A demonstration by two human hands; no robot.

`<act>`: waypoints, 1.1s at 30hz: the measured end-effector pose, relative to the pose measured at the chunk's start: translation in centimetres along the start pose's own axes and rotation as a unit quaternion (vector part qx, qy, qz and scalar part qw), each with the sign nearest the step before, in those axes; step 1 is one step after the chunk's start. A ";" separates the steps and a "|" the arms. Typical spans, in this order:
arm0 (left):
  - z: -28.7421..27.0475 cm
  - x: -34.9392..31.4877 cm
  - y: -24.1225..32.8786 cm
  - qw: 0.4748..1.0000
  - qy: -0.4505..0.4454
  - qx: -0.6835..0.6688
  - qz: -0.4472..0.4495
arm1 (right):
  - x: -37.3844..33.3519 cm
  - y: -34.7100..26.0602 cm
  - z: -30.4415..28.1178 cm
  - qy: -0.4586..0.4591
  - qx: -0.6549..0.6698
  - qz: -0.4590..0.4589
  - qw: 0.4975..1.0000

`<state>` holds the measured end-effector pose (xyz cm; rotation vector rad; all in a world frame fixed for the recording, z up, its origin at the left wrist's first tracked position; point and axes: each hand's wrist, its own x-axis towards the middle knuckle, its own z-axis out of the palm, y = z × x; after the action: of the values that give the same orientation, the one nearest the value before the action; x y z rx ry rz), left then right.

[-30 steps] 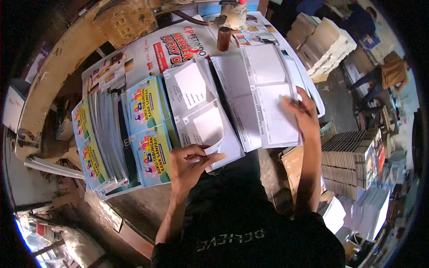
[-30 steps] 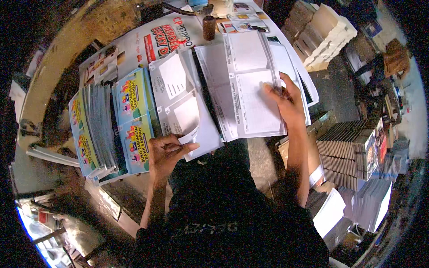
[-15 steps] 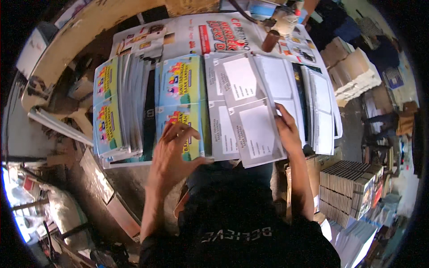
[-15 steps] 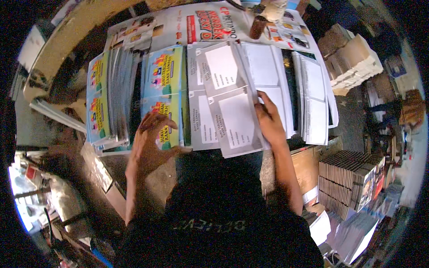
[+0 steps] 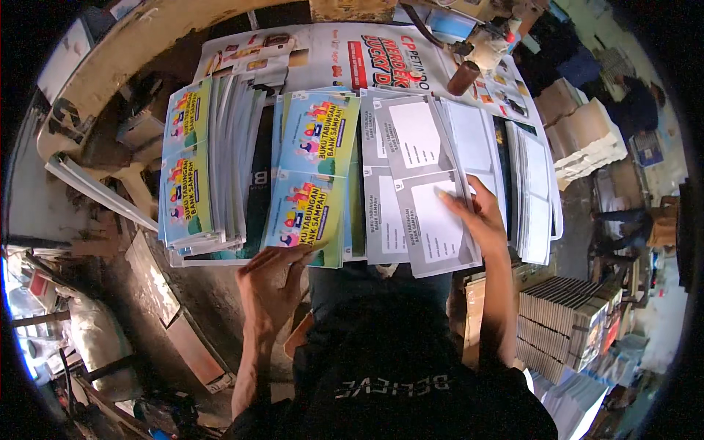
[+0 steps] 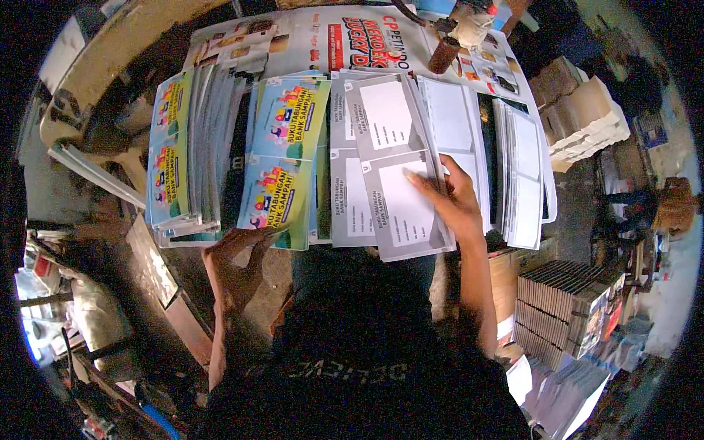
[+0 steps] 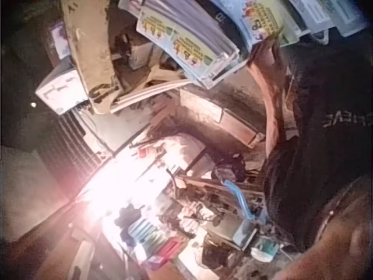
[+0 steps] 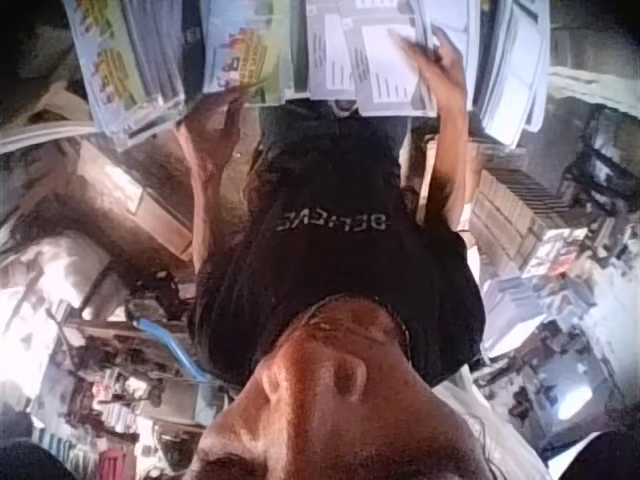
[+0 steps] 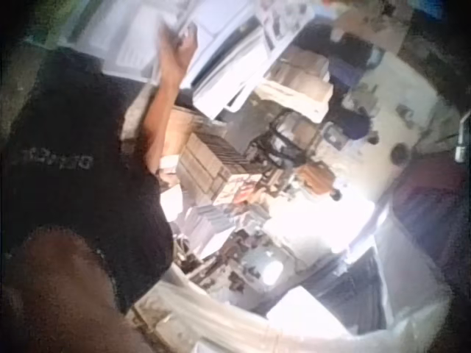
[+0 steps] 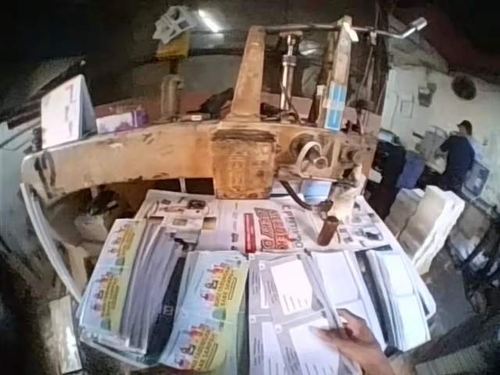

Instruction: The person collates printed sheets into booklet covers to assemble booklets and stacks them on the workbench.

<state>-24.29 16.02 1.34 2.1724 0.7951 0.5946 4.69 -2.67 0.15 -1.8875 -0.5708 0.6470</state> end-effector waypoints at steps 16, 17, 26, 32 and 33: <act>1.8 -1.1 -3.1 0.810 0.122 -0.560 -0.126 | -2.2 -1.7 6.4 0.094 0.124 -0.104 0.982; 1.7 -1.2 -3.0 0.790 0.113 -0.593 -0.108 | -1.9 -1.3 8.2 0.061 0.092 -0.092 0.990; 2.0 -0.3 -3.3 0.868 0.012 -0.474 -0.146 | -3.1 -4.5 15.5 -0.032 0.037 -0.120 0.992; -0.3 2.9 -2.1 0.971 0.090 -0.183 -0.129 | -4.3 -4.1 16.3 -0.121 0.137 -0.155 0.971; -1.2 3.3 -1.9 0.964 0.064 -0.182 -0.185 | -4.9 -5.8 15.4 -0.188 0.173 -0.094 0.962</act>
<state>-23.34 19.93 1.19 1.6130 1.0414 0.6336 -9.68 6.63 1.22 -1.3717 -0.8113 0.9221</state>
